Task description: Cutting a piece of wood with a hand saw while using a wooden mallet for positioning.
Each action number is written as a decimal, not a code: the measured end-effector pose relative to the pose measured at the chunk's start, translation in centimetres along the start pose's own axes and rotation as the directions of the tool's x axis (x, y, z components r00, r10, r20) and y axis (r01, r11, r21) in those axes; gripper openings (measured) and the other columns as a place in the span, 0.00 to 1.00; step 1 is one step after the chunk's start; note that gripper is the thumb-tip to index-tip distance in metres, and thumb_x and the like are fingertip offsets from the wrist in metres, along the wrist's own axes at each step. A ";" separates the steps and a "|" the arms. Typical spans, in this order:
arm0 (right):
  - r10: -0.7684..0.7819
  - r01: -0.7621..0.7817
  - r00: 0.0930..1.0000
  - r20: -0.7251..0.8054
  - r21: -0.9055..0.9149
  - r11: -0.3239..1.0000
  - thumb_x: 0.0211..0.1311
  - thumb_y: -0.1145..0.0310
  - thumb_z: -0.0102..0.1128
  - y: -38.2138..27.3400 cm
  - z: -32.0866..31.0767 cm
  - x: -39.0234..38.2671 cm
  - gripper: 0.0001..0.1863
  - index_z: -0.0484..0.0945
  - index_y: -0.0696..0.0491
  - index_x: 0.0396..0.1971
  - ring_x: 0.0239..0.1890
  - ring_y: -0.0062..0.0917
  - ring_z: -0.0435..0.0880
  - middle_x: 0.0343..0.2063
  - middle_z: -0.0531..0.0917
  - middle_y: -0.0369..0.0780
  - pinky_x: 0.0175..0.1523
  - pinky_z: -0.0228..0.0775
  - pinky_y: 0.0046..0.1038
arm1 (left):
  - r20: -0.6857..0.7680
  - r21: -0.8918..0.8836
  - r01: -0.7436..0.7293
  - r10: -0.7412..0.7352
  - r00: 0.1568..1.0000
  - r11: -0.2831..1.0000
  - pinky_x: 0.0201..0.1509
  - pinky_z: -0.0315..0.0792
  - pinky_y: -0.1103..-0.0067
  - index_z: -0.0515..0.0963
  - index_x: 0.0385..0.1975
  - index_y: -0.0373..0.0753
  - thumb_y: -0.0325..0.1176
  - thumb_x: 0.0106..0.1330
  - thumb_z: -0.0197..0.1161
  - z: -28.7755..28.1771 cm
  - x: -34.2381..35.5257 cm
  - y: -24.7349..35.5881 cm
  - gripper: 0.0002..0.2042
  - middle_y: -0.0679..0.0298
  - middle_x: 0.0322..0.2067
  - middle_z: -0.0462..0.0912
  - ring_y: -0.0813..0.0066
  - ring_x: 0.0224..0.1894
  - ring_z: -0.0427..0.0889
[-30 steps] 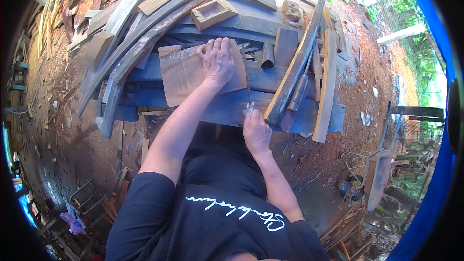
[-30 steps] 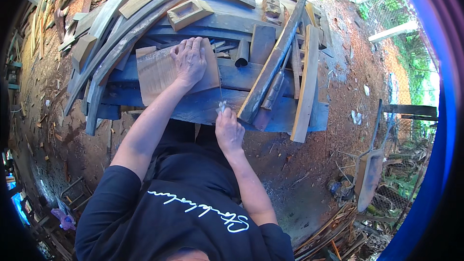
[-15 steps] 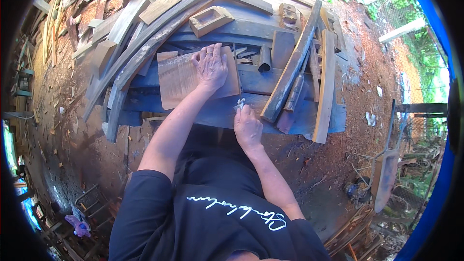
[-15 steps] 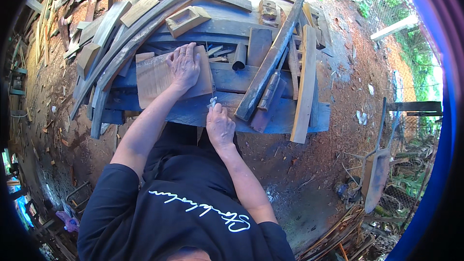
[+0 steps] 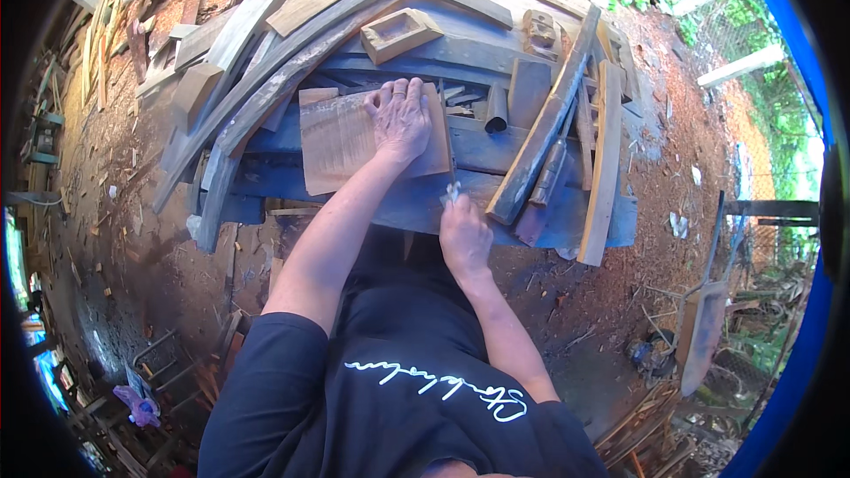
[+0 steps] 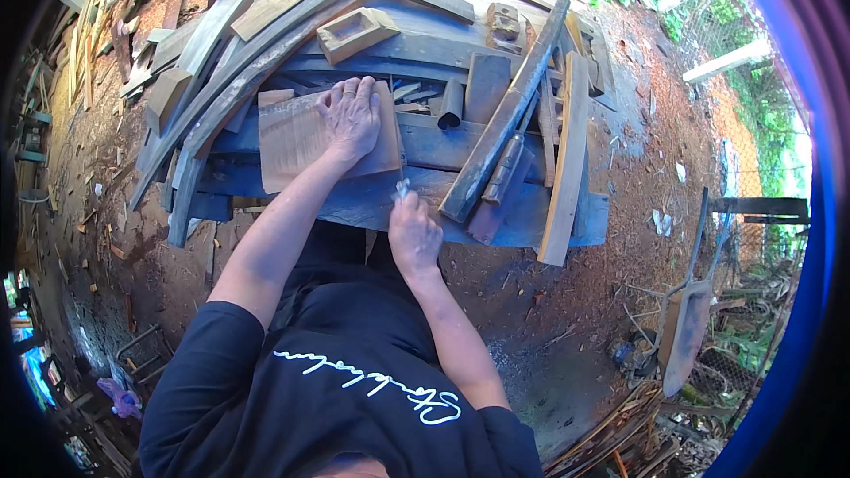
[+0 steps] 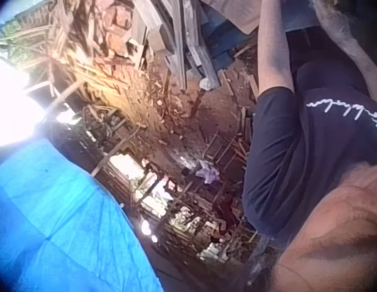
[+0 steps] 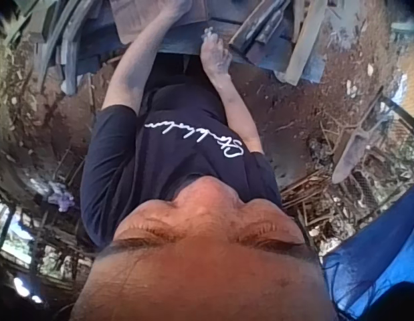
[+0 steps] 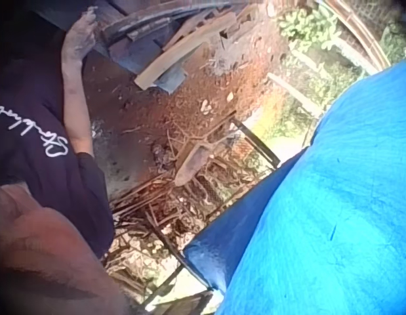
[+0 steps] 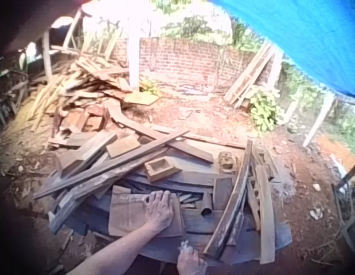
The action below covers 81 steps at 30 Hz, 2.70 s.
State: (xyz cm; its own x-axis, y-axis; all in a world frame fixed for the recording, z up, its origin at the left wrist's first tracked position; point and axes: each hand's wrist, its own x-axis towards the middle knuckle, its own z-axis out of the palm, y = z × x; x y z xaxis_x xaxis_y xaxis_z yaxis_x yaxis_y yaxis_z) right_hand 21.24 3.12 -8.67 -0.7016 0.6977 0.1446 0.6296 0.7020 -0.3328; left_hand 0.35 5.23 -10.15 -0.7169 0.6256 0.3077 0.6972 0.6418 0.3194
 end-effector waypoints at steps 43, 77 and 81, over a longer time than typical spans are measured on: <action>0.118 -0.116 0.990 0.080 -0.025 0.993 0.69 0.63 0.50 -0.2 0.6 1.4 0.11 0.68 0.56 0.34 0.26 0.48 0.83 0.26 0.81 0.49 0.30 0.76 0.46 | -0.059 -0.075 0.014 -0.018 0.998 0.997 0.62 0.50 0.56 0.73 0.52 0.41 0.38 0.66 0.51 0.0 1.0 0.3 0.17 0.61 0.48 0.74 0.63 0.57 0.67; 0.107 -0.110 0.987 0.118 0.026 0.994 0.71 0.63 0.50 -1.4 -0.2 -1.7 0.12 0.65 0.56 0.32 0.26 0.44 0.85 0.25 0.80 0.49 0.28 0.80 0.41 | -0.017 0.001 -0.059 0.059 0.998 0.998 0.61 0.51 0.59 0.73 0.53 0.46 0.41 0.68 0.52 -0.8 -0.9 -0.1 0.16 0.65 0.49 0.74 0.66 0.59 0.66; 0.120 -0.121 0.990 0.070 0.001 0.993 0.70 0.63 0.51 -1.5 0.5 1.6 0.12 0.66 0.56 0.32 0.26 0.44 0.85 0.25 0.81 0.49 0.28 0.80 0.40 | 0.028 -0.023 -0.067 0.067 0.997 0.998 0.60 0.51 0.60 0.73 0.53 0.46 0.41 0.68 0.52 -1.3 -0.7 0.6 0.16 0.65 0.49 0.74 0.66 0.59 0.66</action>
State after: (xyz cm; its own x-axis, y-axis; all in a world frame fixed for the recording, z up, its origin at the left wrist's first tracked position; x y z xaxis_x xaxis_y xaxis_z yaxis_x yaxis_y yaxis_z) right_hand 18.99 3.17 -8.42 -0.6423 0.7655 0.0378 0.7094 0.6125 -0.3487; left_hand 1.31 4.62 -9.02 -0.6679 0.6796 0.3034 0.7432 0.5882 0.3187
